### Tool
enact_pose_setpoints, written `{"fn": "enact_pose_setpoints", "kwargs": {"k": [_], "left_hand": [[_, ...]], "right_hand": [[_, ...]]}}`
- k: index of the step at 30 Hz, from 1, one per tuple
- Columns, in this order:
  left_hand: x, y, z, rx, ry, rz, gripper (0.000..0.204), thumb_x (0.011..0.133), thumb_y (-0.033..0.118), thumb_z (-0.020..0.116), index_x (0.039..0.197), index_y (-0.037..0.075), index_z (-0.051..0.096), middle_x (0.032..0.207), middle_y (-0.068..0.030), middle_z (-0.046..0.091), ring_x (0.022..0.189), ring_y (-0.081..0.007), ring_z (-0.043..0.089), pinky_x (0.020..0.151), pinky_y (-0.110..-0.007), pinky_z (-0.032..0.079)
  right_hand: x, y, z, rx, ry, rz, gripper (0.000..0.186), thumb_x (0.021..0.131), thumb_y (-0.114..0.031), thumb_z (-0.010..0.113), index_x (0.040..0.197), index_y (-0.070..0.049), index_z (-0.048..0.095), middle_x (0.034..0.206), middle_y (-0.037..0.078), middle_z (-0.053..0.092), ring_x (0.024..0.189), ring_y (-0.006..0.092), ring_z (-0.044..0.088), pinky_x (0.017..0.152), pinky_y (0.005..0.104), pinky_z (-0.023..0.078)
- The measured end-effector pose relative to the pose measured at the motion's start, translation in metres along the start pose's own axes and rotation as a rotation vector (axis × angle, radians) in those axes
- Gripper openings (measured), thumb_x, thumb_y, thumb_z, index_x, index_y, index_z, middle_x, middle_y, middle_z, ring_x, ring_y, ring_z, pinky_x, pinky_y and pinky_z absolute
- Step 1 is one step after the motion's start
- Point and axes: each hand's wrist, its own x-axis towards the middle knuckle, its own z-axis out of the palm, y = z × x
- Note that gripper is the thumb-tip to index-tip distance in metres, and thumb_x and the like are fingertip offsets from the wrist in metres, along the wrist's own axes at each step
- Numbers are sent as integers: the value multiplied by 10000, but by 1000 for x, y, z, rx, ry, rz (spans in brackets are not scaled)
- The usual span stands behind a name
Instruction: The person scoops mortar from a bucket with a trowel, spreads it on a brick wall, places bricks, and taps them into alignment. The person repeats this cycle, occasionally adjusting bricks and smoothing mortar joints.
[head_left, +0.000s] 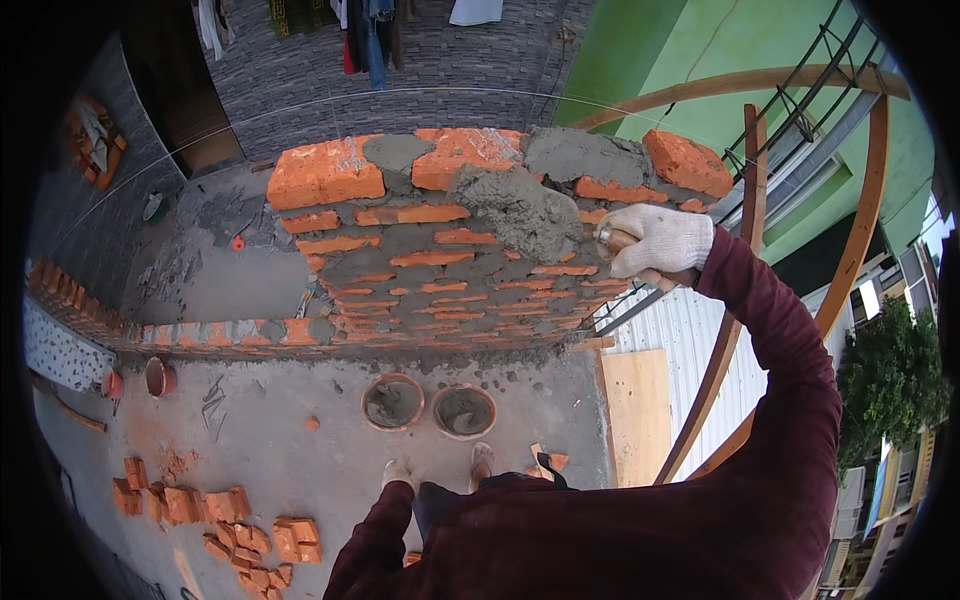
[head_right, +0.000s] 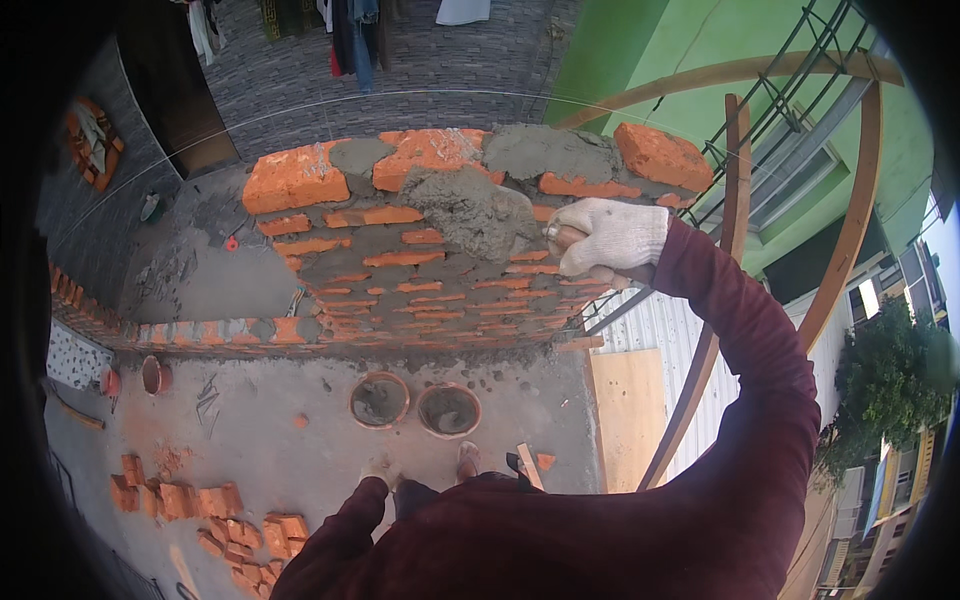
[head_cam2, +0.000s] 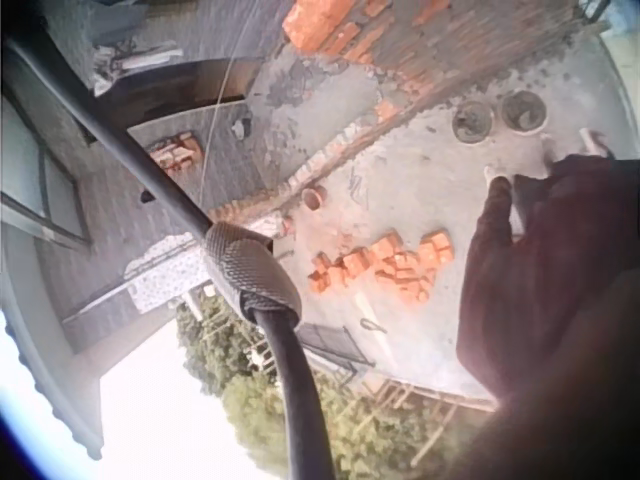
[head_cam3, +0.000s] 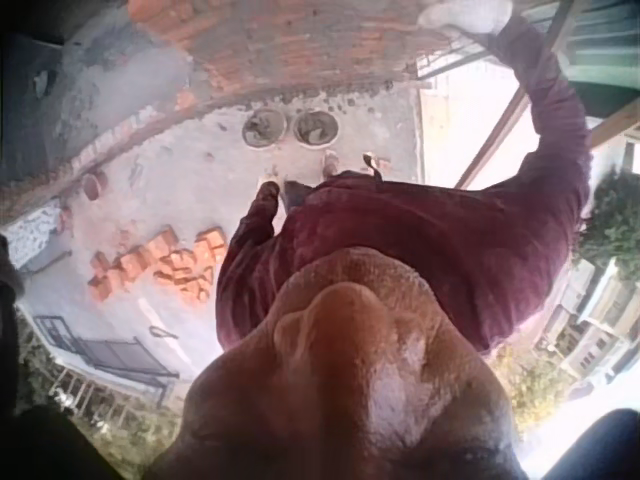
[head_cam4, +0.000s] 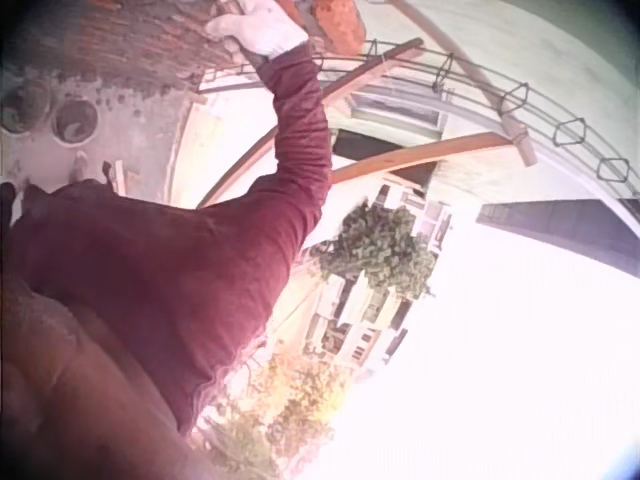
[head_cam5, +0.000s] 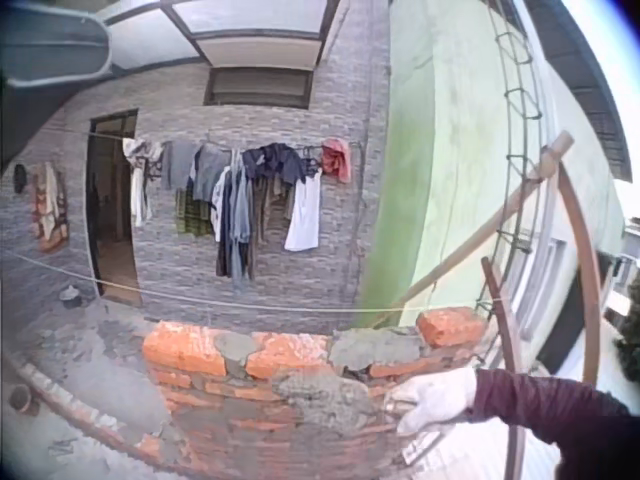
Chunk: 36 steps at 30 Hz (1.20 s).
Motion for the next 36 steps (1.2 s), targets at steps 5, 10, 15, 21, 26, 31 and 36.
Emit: {"fn": "enact_pose_setpoints", "kwargs": {"k": [5, 10, 15, 21, 26, 31, 36], "left_hand": [[-35, 22, -41, -64, 161, -7, 610, 851, 473, 767, 1337, 122, 657, 1232, -182, 700, 1153, -379, 662, 1001, -465, 528], [-58, 22, -55, -53, -119, -112, 767, 879, 574, 715, 1461, 97, 564, 1415, -203, 614, 1328, -364, 565, 1109, -445, 448], [-42, -4, -53, 27, -137, -107, 806, 902, 595, 694, 1497, 76, 531, 1482, -198, 570, 1397, -358, 517, 1160, -427, 410], [67, -48, -57, 341, -396, 203, 745, 927, 645, 608, 1430, 95, 603, 1437, -191, 608, 1353, -360, 556, 1127, -455, 428], [143, 19, -91, 638, -485, 399, 586, 936, 569, 599, 1256, 90, 710, 1264, -183, 705, 1208, -386, 644, 1037, -480, 478], [178, 44, -139, 388, -460, 520, 457, 939, 441, 645, 1203, 77, 726, 1201, -164, 729, 1134, -350, 682, 976, -455, 522], [171, 90, -161, 272, -633, 412, 352, 947, 286, 670, 1209, 56, 716, 1184, -131, 729, 1149, -269, 675, 881, -391, 565]], "right_hand": [[53, -10, -58, -624, 420, -195, 197, 874, -180, 677, 943, -18, 589, 770, 120, 640, 651, 240, 688, 581, 382, 574], [102, 43, -27, -1162, 860, -298, 224, 886, -114, 666, 1076, -21, 595, 952, 182, 682, 785, 332, 721, 654, 443, 592], [73, 36, -11, -1041, 1003, -329, 252, 894, -131, 693, 1085, -12, 580, 936, 188, 683, 771, 358, 721, 630, 438, 593], [26, 55, 15, 363, 530, 56, 412, 1060, -408, 511, 1068, -2, 584, 699, 21, 547, 524, 88, 553, 377, 254, 430], [50, 42, 108, 921, 470, -110, 521, 1065, -466, 513, 1244, 22, 548, 744, -6, 529, 525, 85, 493, 388, 255, 407], [91, -7, 157, 719, 604, -39, 491, 1064, -395, 507, 1210, 68, 579, 689, 32, 568, 508, 92, 528, 405, 267, 429], [73, -15, 167, 58, 788, 74, 438, 1023, -304, 538, 1230, 81, 572, 921, 275, 684, 899, 441, 699, 807, 478, 543]]}}
